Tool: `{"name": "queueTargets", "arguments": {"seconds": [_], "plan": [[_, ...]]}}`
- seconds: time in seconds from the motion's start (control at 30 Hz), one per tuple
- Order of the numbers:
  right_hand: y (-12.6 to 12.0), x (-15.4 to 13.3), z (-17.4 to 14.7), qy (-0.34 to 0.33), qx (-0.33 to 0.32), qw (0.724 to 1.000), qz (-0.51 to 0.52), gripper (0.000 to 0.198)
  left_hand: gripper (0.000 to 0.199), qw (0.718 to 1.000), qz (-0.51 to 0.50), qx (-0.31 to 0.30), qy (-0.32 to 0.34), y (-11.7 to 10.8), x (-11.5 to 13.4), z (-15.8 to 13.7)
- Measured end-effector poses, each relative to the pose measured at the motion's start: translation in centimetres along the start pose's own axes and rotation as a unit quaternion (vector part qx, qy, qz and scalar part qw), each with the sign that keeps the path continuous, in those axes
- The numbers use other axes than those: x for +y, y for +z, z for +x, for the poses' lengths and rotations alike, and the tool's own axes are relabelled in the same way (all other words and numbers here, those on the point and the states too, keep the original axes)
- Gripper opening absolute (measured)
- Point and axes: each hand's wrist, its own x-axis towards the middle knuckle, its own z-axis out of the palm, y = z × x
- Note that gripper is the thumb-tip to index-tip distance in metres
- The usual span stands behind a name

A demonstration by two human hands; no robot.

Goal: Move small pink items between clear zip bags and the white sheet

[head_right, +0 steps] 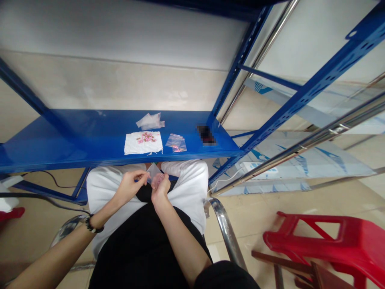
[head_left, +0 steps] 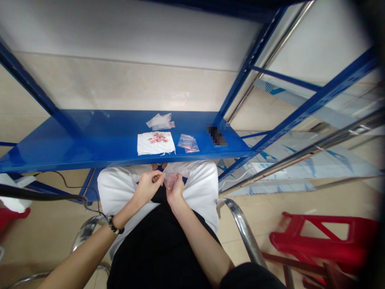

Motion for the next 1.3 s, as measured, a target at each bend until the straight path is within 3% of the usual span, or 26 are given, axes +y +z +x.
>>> {"name": "queueTargets", "arguments": {"seconds": [0.23, 0.43, 0.53, 0.63, 0.7, 0.77, 0.8, 0.83, 0.9, 1.0, 1.07, 1.13, 1.3], "plan": [[0.0, -0.2, -0.3, 0.048, -0.032, 0.998, -0.011, 0.029, 0.026, 1.000, -0.027, 0.013, -0.010, 0.0, 0.1, 0.1], [-0.1, -0.7, -1.3, 0.009, -0.072, 0.997, -0.030, 0.032, 0.024, 0.977, -0.201, 0.045, -0.053, -0.1, 0.6, 0.3], [0.9, -2.0, -2.4, -0.006, -0.133, 0.990, -0.047, 0.037, 0.023, 0.934, -0.345, 0.035, -0.083, -0.4, 0.2, 0.6], [3.2, -4.0, -3.3, -0.044, -0.201, 0.973, -0.103, 0.046, 0.016, 0.857, -0.494, 0.055, -0.137, -0.6, -0.7, 0.9], [5.4, -5.6, -3.0, -0.106, -0.238, 0.950, -0.170, 0.051, 0.012, 0.809, -0.557, 0.088, -0.164, -0.8, -1.4, 1.2], [7.9, -7.3, -1.9, -0.211, -0.259, 0.900, -0.280, 0.053, 0.011, 0.784, -0.588, 0.108, -0.166, -1.0, -1.8, 1.4], [9.2, -8.0, -1.0, -0.274, -0.262, 0.855, -0.352, 0.054, 0.012, 0.778, -0.598, 0.109, -0.159, -1.1, -1.8, 1.5], [10.5, -8.7, 0.0, -0.338, -0.262, 0.793, -0.433, 0.055, 0.012, 0.775, -0.604, 0.106, -0.150, -1.2, -1.8, 1.5], [13.1, -9.8, 2.0, -0.431, -0.254, 0.642, -0.581, 0.056, 0.013, 0.777, -0.609, 0.096, -0.132, -1.4, -1.6, 1.7], [16.3, -10.8, 4.2, -0.461, -0.234, 0.426, -0.742, 0.052, 0.017, 0.788, -0.598, 0.084, -0.121, -1.5, -1.3, 1.8], [17.7, -10.9, 4.9, -0.457, -0.238, 0.324, -0.794, 0.051, 0.020, 0.795, -0.589, 0.083, -0.121, -1.4, -1.2, 1.9], [18.8, -10.5, 5.4, -0.456, -0.256, 0.275, -0.807, 0.049, 0.021, 0.797, -0.586, 0.081, -0.122, -1.3, -1.2, 1.9], [20.8, -8.2, 6.3, -0.456, -0.302, 0.265, -0.794, 0.037, 0.022, 0.796, -0.590, 0.068, -0.118, -1.0, -1.6, 2.0]]}}
